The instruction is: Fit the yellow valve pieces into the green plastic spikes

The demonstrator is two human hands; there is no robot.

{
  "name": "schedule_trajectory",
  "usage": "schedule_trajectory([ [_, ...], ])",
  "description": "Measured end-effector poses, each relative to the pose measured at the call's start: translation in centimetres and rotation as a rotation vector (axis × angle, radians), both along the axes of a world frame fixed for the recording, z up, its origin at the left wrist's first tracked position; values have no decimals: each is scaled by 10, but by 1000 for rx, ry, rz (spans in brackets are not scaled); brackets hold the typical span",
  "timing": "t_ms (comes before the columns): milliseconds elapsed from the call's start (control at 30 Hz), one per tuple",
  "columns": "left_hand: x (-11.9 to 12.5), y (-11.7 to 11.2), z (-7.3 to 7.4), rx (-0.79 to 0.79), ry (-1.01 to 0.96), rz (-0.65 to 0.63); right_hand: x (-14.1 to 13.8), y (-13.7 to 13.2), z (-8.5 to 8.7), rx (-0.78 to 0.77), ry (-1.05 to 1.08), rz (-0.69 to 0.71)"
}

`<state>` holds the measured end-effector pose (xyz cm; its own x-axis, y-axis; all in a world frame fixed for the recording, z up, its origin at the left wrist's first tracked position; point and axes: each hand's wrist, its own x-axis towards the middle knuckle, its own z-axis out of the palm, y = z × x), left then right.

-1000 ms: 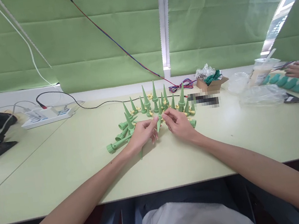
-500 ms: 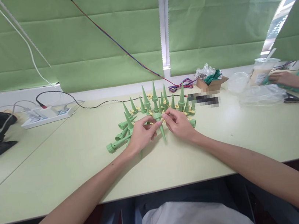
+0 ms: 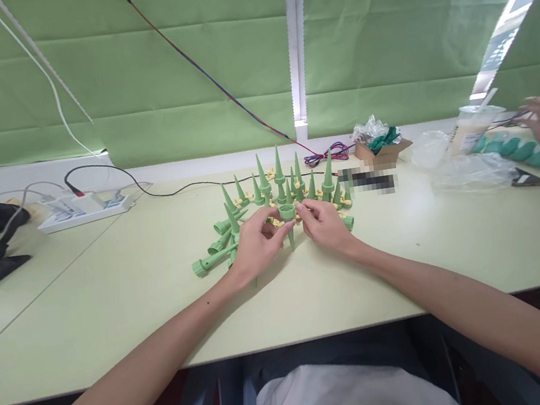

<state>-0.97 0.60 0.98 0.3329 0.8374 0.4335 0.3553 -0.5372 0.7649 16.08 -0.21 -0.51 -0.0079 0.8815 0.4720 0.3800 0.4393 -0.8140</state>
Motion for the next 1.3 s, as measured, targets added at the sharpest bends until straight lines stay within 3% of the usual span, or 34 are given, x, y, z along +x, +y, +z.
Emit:
schedule_trajectory([
  [167,2,-4,3,-96,-30,-44,-2,0,-1,12,52,16],
  [400,3,-3,2,-93,-74,-61,-1,0,-2,-29,24,33],
  [633,4,-5,4,-148,-216,-82,-1,-1,0,13,140,22],
  [933,6,0,5,-556,-354,-197,-2,-3,0,10,148,132],
  [1300,6,1,-1,-661,-360,-267,0,-5,0,25,82,120],
])
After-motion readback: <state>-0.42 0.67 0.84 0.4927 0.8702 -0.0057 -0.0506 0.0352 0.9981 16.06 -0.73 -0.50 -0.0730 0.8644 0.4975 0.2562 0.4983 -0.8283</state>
